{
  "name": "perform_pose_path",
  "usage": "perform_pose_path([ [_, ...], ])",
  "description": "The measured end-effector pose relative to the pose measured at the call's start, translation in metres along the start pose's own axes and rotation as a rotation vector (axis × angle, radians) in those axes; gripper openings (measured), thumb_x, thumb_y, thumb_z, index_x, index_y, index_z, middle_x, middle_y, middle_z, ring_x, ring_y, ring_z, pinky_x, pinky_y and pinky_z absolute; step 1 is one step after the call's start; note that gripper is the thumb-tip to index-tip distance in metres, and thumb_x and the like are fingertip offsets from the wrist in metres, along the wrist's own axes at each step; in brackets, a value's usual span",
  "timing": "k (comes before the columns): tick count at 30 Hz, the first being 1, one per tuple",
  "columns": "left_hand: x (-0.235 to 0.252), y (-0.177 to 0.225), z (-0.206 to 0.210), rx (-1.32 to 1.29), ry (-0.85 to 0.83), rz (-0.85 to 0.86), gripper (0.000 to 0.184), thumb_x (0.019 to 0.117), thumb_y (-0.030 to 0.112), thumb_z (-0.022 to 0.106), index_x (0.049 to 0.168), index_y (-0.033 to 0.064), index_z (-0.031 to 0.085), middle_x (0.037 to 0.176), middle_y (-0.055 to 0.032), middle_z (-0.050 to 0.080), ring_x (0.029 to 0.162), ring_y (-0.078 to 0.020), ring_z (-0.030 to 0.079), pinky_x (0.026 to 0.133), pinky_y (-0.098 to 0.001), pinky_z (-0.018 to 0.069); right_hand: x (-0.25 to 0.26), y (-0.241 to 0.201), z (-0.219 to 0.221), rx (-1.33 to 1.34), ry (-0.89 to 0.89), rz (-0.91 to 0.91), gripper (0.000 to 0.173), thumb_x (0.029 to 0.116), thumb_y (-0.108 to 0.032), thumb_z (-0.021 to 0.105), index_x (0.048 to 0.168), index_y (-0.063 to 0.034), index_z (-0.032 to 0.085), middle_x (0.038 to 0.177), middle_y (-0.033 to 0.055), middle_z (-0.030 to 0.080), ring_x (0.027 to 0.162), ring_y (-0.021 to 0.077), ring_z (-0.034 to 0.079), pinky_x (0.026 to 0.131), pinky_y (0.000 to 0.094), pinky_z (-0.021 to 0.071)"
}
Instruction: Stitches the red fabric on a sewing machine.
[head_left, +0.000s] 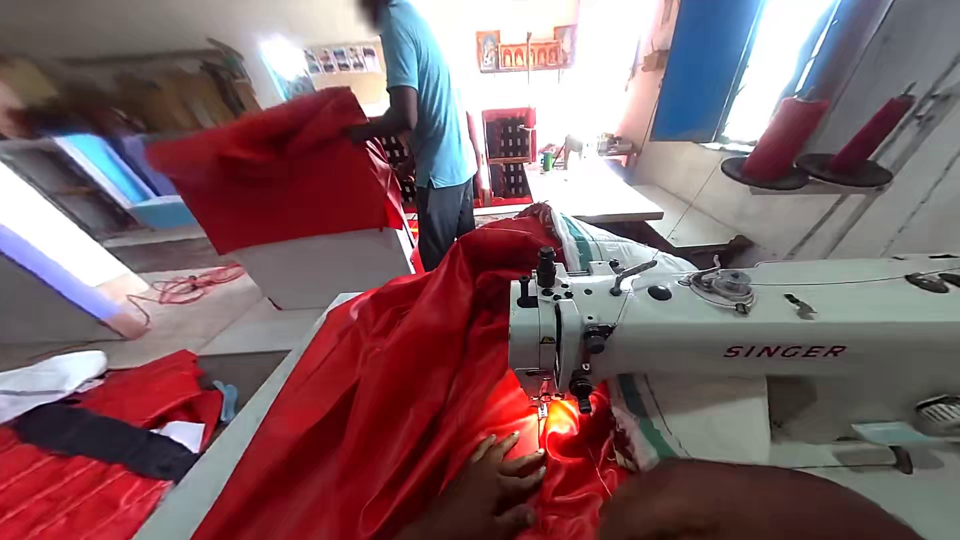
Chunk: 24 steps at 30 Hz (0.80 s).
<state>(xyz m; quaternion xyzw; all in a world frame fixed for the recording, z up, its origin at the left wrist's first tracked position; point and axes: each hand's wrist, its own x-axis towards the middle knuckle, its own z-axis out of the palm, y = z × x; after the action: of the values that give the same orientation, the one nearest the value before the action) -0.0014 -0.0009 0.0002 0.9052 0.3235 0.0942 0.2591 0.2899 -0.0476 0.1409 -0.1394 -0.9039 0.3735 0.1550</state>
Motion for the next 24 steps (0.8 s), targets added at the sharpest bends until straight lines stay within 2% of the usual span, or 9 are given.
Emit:
perform_pose_path([
  [2,-0.002,0.001,0.001,-0.009,0.057,0.041,0.053,0.1013,0.051,0.049,0.132,0.0132,0.071,0.147,-0.0087,0.06,0.149,-0.042,0.036,0.12,-0.0699,0.0159,0.039,0.039,0.01,-0.114,-0.093,0.103,0.026,0.1053,-0.009,0.051,0.117,0.0034,0.071,0.11,0.0199,0.072,0.104,0.0305,0.069,0.096,0.0456,0.0532],
  [4,-0.004,0.001,0.003,0.005,0.059,0.044,0.062,0.1003,0.059,0.043,0.128,0.0124,0.072,0.142,-0.0101,0.064,0.148,-0.0414,0.038,0.121,-0.0682,0.0156,0.06,0.077,0.034,-0.336,-0.133,0.295,0.033,0.1081,-0.018,0.048,0.131,-0.0002,0.064,0.134,0.0217,0.063,0.132,0.0382,0.055,0.112,0.056,0.0394],
  [5,-0.004,0.001,0.004,0.015,0.05,0.036,0.064,0.1003,0.061,0.041,0.129,0.0126,0.072,0.142,-0.0103,0.063,0.149,-0.0405,0.037,0.121,-0.0673,0.0149,0.061,0.095,0.051,-0.437,-0.099,0.36,0.038,0.1088,-0.024,0.046,0.137,-0.0023,0.059,0.145,0.0205,0.056,0.141,0.0389,0.047,0.116,0.0599,0.0332],
  [7,-0.004,0.002,0.005,0.021,0.026,0.013,0.059,0.1011,0.057,0.044,0.134,0.0143,0.069,0.148,-0.0106,0.059,0.151,-0.0403,0.034,0.122,-0.068,0.014,0.047,0.123,0.081,-0.625,0.078,0.388,0.047,0.1093,-0.033,0.041,0.143,-0.0052,0.056,0.149,0.0163,0.055,0.143,0.0349,0.047,0.117,0.0582,0.0329],
  [9,-0.002,0.004,0.008,0.03,0.054,0.019,0.056,0.1017,0.055,0.044,0.138,0.0178,0.067,0.149,-0.0081,0.058,0.149,-0.04,0.038,0.119,-0.0698,0.0181,0.03,0.127,0.093,-0.732,0.21,0.419,0.048,0.1083,-0.037,0.041,0.139,-0.006,0.061,0.143,0.0136,0.061,0.137,0.0318,0.055,0.115,0.0537,0.0398],
  [13,-0.002,0.004,0.01,0.028,0.077,0.018,0.056,0.1033,0.056,0.04,0.139,0.0213,0.066,0.145,-0.0072,0.061,0.146,-0.038,0.042,0.119,-0.0689,0.0197,0.019,0.106,0.082,-0.617,0.103,0.602,0.047,0.11,-0.035,0.038,0.143,-0.0067,0.057,0.151,0.0119,0.055,0.144,0.032,0.047,0.113,0.0611,0.0366],
  [16,-0.002,0.003,0.012,0.008,0.106,0.031,0.052,0.1032,0.052,0.041,0.137,0.0221,0.068,0.142,-0.0093,0.063,0.144,-0.0392,0.045,0.118,-0.0701,0.0216,0.021,0.106,0.075,-0.626,0.077,0.594,0.045,0.1088,-0.035,0.042,0.14,-0.0075,0.06,0.147,0.0119,0.058,0.141,0.032,0.051,0.108,0.0613,0.0415],
  [21,0.005,0.0,0.009,0.022,0.114,-0.015,0.051,0.0998,0.055,0.047,0.137,0.0262,0.068,0.142,-0.0114,0.062,0.143,-0.0388,0.045,0.118,-0.069,0.0237,0.025,0.111,0.072,-0.656,0.071,0.606,0.045,0.1081,-0.035,0.045,0.14,-0.0073,0.06,0.147,0.0125,0.058,0.141,0.0333,0.05,0.107,0.064,0.0414],
  [24,0.018,-0.003,-0.001,0.049,0.083,-0.085,0.053,0.0974,0.06,0.051,0.138,0.0295,0.066,0.144,-0.0112,0.06,0.145,-0.0371,0.043,0.121,-0.0661,0.0215,0.028,0.124,0.063,-0.679,0.061,0.643,0.046,0.1097,-0.036,0.039,0.145,-0.0117,0.056,0.151,0.0092,0.055,0.144,0.0323,0.047,0.111,0.0652,0.0371],
])
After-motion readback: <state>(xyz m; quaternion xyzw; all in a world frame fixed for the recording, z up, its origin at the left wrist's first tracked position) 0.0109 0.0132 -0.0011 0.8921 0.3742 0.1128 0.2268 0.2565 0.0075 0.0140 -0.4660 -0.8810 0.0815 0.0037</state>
